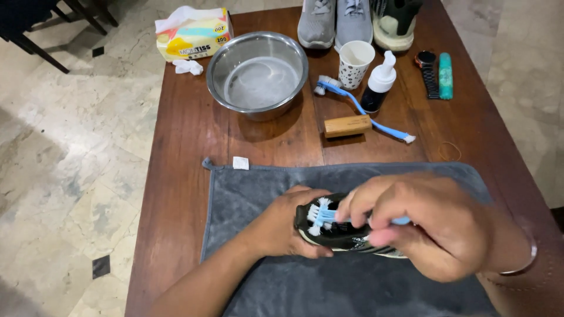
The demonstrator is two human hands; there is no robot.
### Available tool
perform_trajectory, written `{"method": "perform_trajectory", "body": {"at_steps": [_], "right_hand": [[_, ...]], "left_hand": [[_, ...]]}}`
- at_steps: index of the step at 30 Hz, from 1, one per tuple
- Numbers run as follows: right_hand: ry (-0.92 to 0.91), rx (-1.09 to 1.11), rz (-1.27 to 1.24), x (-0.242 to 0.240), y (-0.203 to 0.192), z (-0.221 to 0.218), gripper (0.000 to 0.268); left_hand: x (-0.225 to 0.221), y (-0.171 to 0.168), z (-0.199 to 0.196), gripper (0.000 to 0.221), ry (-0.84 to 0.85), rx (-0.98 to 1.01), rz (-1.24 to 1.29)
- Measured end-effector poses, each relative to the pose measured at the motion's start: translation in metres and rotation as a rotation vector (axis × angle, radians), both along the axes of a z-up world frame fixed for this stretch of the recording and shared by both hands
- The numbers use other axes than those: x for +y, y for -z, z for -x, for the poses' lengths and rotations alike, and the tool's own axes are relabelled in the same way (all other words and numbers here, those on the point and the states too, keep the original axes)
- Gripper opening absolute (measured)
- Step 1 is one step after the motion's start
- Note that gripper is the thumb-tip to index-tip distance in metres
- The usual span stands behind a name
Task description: Scrubbing the interior of a sneaker using a toothbrush and cleaning solution to remove dirt and odors.
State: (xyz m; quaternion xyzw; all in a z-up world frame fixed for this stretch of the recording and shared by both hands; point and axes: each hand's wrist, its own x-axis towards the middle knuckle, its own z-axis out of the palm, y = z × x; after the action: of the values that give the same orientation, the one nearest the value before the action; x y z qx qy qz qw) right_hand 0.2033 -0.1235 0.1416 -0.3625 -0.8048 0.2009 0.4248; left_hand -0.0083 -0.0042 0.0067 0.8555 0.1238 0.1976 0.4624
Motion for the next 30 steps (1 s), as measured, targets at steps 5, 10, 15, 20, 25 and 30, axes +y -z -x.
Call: {"method": "perform_trajectory", "body": {"at_steps": [5,10,15,20,25,30], "right_hand": [[0.124,-0.097,0.037,0.002,0.004,-0.003,0.025],[0.423,-0.312,0.212,0.002,0.018,0.001,0.018],[0.072,-0.21,0.067,-0.004,0.014,0.008,0.006],[-0.248,0.049,-0.034,0.004,0.016,-0.007,0.019],[-0.429,0.005,0.135,0.021,0.016,-0.007,0.026],[-0.49,0.144,0.108,0.026,0.009,-0.01,0.017]], "left_hand": [[-0.001,0.001,0.0,0.079,0.014,-0.038,-0.017],[-0.002,0.001,-0.001,0.084,-0.014,0.033,-0.008],[-0.003,0.003,-0.001,0.086,-0.012,-0.008,-0.084],[-0.003,-0.002,0.0,0.086,-0.009,0.046,-0.016],[-0.002,-0.006,0.0,0.08,0.032,-0.027,0.0],[-0.001,-0.005,0.0,0.08,0.025,0.004,0.0]]}}
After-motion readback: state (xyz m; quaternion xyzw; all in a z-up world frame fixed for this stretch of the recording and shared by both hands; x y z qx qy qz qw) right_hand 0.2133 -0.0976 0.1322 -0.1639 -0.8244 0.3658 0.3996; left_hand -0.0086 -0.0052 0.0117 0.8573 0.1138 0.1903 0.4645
